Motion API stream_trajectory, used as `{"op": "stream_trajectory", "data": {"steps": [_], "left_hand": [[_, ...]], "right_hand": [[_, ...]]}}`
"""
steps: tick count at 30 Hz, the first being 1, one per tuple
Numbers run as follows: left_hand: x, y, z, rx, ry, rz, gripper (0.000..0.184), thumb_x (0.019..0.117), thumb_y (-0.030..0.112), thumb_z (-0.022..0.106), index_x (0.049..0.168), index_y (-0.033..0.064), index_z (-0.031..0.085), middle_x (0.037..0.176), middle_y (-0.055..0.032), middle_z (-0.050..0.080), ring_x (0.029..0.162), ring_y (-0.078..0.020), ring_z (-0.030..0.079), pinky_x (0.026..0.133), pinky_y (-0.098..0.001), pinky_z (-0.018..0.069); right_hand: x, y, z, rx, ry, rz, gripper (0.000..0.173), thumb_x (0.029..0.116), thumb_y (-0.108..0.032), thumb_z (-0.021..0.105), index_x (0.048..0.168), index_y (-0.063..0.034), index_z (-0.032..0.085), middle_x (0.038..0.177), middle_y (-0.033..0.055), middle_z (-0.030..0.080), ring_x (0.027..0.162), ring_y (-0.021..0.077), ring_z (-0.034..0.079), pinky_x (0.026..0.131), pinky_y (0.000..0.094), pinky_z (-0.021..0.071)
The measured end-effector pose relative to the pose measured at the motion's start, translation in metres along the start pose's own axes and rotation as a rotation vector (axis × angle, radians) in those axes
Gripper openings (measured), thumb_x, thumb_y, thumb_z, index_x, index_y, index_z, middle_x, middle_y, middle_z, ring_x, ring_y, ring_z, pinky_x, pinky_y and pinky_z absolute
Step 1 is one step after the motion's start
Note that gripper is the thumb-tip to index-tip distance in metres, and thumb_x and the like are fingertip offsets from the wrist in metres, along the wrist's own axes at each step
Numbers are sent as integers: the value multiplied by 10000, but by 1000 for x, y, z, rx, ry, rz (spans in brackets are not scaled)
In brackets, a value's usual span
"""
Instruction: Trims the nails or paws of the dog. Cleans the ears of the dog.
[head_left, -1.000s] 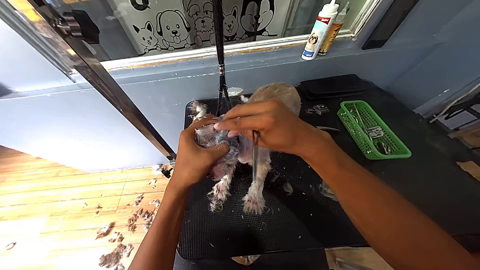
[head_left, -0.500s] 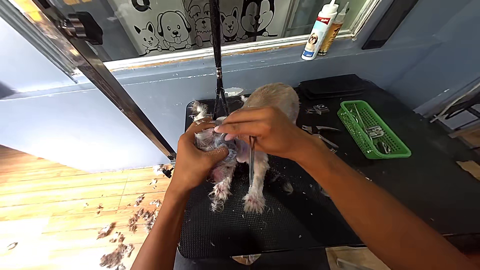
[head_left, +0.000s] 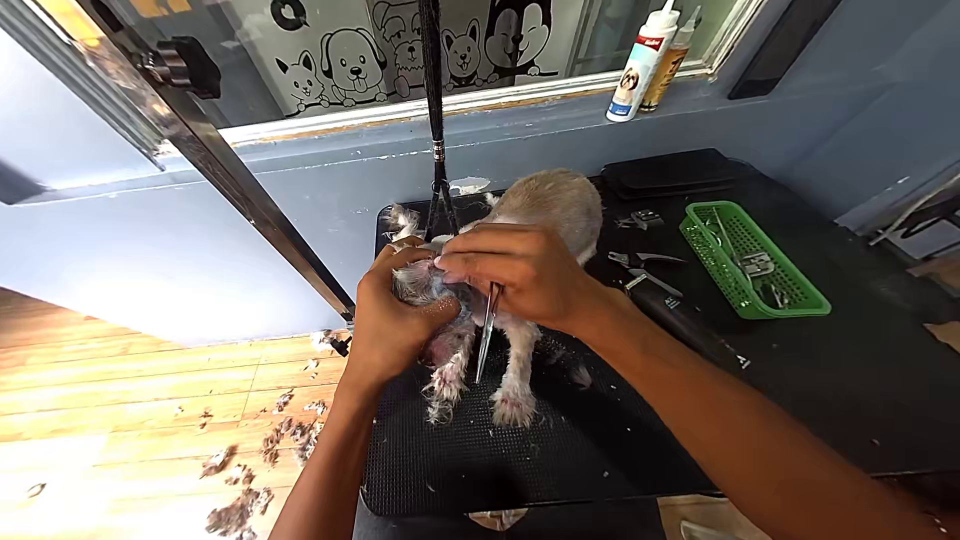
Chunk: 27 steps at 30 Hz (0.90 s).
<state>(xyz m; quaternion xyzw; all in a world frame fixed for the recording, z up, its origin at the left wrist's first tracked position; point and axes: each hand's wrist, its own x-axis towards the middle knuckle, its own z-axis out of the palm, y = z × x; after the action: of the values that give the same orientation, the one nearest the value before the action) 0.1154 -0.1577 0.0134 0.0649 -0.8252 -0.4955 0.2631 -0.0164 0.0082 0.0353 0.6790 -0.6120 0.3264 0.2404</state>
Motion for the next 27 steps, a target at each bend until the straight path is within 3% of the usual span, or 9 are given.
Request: {"op": "stream_trajectory", "data": {"steps": [2, 6, 8, 11, 13, 19, 23, 27], "left_hand": [[-1, 0, 0, 15, 6, -1, 414, 664, 229, 806, 1065, 147, 745, 1266, -9, 664, 1193, -124, 624, 937, -320, 579], [-5, 4, -3, 19, -15, -11, 416, 691, 211, 809, 1098, 159, 735, 1313, 1, 641, 1187, -111, 624, 906, -319, 584], [-5, 2, -5, 20, -14, -5, 419, 690, 208, 809, 1099, 156, 735, 1323, -3, 636, 1206, -115, 615, 923, -317, 577], [-3, -2, -5, 36, 20, 11, 414, 656, 225, 815, 1057, 156, 740, 1265, 2, 658, 1192, -114, 620, 933, -308, 578], [-2, -1, -6, 42, 27, 7, 418, 651, 230, 819, 1056, 158, 742, 1242, 5, 661, 1157, -107, 631, 903, -300, 586], [-2, 2, -6, 63, 29, 38, 402, 656, 233, 823, 1044, 166, 741, 1250, 13, 658, 1157, -105, 627, 906, -301, 580], [0, 2, -5, 93, 33, 54, 392, 652, 258, 825, 1027, 174, 745, 1268, 16, 647, 1164, -107, 620, 905, -305, 579], [0, 4, -5, 100, 18, 64, 417, 671, 267, 828, 1067, 173, 740, 1344, -2, 596, 1217, -114, 590, 917, -314, 568]], "right_hand": [[0, -2, 2, -13, 22, 3, 152, 974, -73, 635, 1006, -56, 783, 1019, 84, 756, 929, 198, 715, 734, 333, 579], [0, -7, -1, 35, 61, 151, 207, 1026, -173, 613, 942, -42, 750, 874, 69, 720, 778, 155, 690, 643, 321, 549], [1, -7, -4, 100, 122, 217, 208, 1024, -173, 626, 969, -17, 752, 850, 71, 705, 727, 130, 658, 628, 299, 540], [1, -6, -8, 92, 51, 150, 264, 1041, -220, 605, 1185, -47, 744, 1056, 73, 751, 913, 137, 716, 770, 314, 599], [1, -7, -4, 25, 4, 59, 260, 1050, -197, 584, 1208, -75, 752, 1139, 78, 756, 1019, 168, 727, 838, 329, 600], [5, -5, 1, -46, 12, -52, 223, 976, -11, 603, 1113, -38, 777, 1045, 97, 764, 862, 206, 703, 705, 324, 563], [5, -4, -1, -110, 10, -90, 209, 966, 10, 593, 1038, -38, 783, 985, 90, 762, 825, 214, 688, 655, 323, 535], [6, -5, -4, -169, -36, -46, 164, 1004, -87, 593, 962, -53, 748, 867, 73, 717, 784, 210, 687, 585, 331, 513]]}}
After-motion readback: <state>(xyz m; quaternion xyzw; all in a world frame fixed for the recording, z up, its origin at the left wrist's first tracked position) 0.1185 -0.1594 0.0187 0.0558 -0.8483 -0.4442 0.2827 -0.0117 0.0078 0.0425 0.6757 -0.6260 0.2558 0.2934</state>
